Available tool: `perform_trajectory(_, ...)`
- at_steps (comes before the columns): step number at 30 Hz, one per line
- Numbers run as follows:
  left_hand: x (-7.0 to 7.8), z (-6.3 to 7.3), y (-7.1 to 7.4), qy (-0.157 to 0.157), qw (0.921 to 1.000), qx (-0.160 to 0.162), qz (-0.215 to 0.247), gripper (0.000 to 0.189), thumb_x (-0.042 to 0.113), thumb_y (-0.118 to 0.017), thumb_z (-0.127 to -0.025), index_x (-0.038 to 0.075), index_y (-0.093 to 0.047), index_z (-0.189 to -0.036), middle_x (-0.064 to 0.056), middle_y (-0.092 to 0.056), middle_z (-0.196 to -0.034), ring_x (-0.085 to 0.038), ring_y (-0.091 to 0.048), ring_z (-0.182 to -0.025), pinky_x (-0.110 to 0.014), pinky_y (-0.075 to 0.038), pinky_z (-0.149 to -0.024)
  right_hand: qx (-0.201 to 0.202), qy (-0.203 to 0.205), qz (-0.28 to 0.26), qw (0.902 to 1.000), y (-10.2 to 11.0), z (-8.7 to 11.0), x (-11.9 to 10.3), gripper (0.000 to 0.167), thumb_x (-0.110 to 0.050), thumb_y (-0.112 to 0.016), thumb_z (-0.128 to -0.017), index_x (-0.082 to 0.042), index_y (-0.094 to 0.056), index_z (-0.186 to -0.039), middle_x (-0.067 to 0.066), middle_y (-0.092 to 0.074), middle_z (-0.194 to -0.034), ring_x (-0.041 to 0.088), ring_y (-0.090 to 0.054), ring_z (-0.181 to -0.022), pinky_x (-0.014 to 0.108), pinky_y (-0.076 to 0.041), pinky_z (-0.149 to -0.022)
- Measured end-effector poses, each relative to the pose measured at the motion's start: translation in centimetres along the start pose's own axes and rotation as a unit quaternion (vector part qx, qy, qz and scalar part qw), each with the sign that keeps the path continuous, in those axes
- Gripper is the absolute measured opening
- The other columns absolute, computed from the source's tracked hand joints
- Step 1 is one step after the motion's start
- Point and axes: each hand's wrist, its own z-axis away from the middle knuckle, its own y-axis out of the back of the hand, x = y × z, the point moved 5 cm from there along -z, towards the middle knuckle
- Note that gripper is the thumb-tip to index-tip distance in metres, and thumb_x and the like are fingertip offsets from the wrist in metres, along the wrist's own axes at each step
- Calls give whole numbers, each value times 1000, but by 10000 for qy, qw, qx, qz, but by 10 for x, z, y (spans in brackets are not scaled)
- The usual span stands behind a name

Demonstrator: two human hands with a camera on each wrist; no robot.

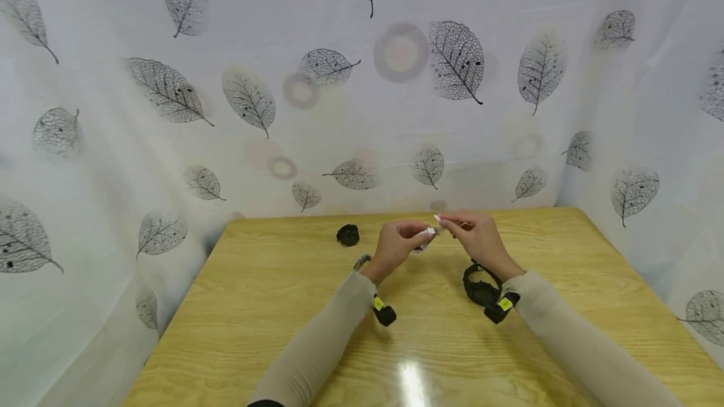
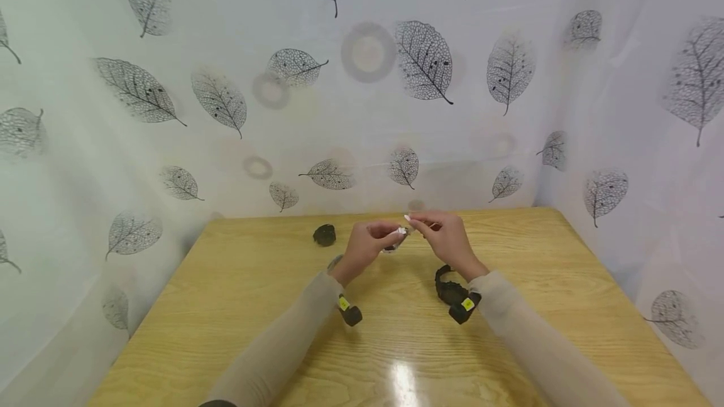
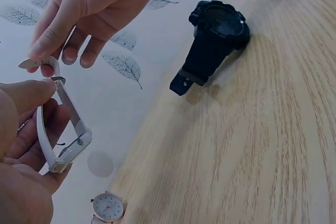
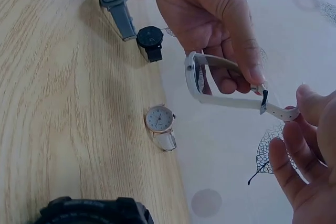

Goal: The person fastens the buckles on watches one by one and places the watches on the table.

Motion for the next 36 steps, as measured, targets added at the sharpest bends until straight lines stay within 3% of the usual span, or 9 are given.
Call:
perform_trajectory(5, 2, 2, 2, -164, 9998, -68, -14, 17, 18, -81, -92, 10, -81, -106, -2, -79, -95, -17, -74, -82, -33, -63, -72, -49, 435, 156, 9989, 2, 0, -3, 16, -12, -74, -97, -16, -82, -110, -1, -77, -103, 13, -66, -72, 22, -53, -60)
perform_trajectory(9, 6, 3, 3, -202, 9997, -137, -35, 15, 17, -81, -92, 9, -81, -105, -3, -79, -93, -18, -73, -79, -31, -61, -68, -151, 991, 435, 9940, 2, -1, -9, 15, -4, -78, -91, -13, -82, -103, 2, -78, -100, 12, -72, -82, 19, -58, -68)
perform_trajectory(14, 7, 3, 3, -221, 9996, -172, -71, 16, 16, -80, -92, 7, -80, -104, -5, -78, -92, -20, -72, -77, -34, -61, -67, -212, 1520, 689, 9857, -1, -4, -13, 16, 3, -80, -86, -9, -82, -97, 4, -78, -94, 15, -72, -78, 15, -56, -68)
perform_trajectory(27, 6, 5, 2, -234, 9994, -213, -151, 18, 18, -79, -93, 5, -80, -107, -10, -78, -98, -20, -74, -84, -40, -63, -76, -116, 1532, 684, 9858, -12, -1, -11, 14, 2, -80, -86, -9, -81, -96, 3, -74, -98, 12, -68, -77, 21, -57, -66)
perform_trajectory(36, 5, 4, -1, -288, 9994, -165, -32, 18, 14, -79, -93, 3, -80, -106, -10, -78, -98, -16, -73, -82, -41, -63, -76, 82, 1286, 698, 9892, -16, -1, -9, 12, -2, -81, -86, -12, -81, -93, 0, -74, -98, 11, -67, -77, 23, -57, -66)
